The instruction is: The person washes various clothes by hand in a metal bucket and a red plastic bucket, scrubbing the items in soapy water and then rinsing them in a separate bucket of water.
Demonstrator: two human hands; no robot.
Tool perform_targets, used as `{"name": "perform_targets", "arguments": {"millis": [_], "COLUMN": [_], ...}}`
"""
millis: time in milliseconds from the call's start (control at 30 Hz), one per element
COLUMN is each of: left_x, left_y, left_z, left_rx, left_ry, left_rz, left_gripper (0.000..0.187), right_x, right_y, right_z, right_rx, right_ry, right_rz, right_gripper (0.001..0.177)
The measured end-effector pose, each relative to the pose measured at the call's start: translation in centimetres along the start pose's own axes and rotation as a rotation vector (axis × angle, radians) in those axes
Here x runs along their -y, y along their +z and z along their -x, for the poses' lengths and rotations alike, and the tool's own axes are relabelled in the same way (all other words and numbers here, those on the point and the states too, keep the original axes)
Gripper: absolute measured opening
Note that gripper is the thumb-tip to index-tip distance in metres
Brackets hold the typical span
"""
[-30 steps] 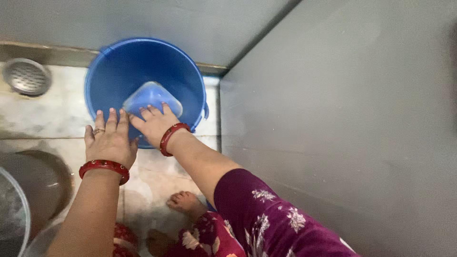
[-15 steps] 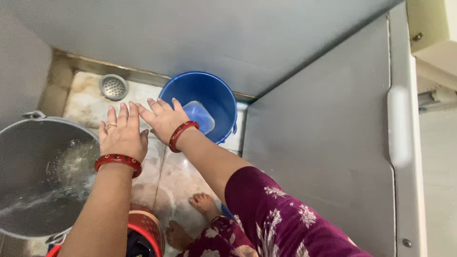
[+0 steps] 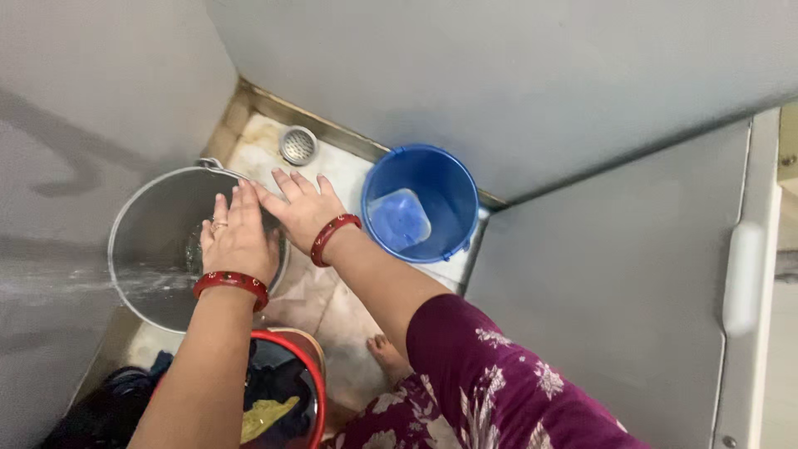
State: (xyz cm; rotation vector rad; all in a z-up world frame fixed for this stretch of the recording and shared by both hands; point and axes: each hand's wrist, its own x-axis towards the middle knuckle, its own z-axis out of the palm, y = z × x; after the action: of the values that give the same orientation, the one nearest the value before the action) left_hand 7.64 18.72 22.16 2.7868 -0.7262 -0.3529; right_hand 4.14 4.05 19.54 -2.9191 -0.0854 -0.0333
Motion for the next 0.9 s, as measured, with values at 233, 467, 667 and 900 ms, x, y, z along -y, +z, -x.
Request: {"name": "perform_targets", "arguments": {"millis": [233,467,667,900], "left_x": [4.0,5.1,4.4,9.1], "left_y": [-2.6,-0.9,1.5,7.8], "left_z": [-0.7,-2.7,-4.1,-7.8], "left_rx": [-0.001,-0.01,0.108,0.1], "left_ry": [-0.06,-0.18,-0.257,-0.225], "left_rz": [-0.035,0.029,-0.021,-0.066], "left_gripper": [0.093,0.099,0.105,0.095], "right_x": [3.9,2.9,0.9,0.6], "right_y": [-1.5,0.5,2.1,9.8], "right_z": [-3.7,-6.8,-6.9,-9.2], "right_rx": [-0.004,-0.047,0.14,0.084], "right_ry": [-0.035,-0.094,-0.116,-0.054], "right_rz": [0.011,-0.011,0.035,-0.025], "right_gripper": [0.081,0.086,0.085,0.083]}}
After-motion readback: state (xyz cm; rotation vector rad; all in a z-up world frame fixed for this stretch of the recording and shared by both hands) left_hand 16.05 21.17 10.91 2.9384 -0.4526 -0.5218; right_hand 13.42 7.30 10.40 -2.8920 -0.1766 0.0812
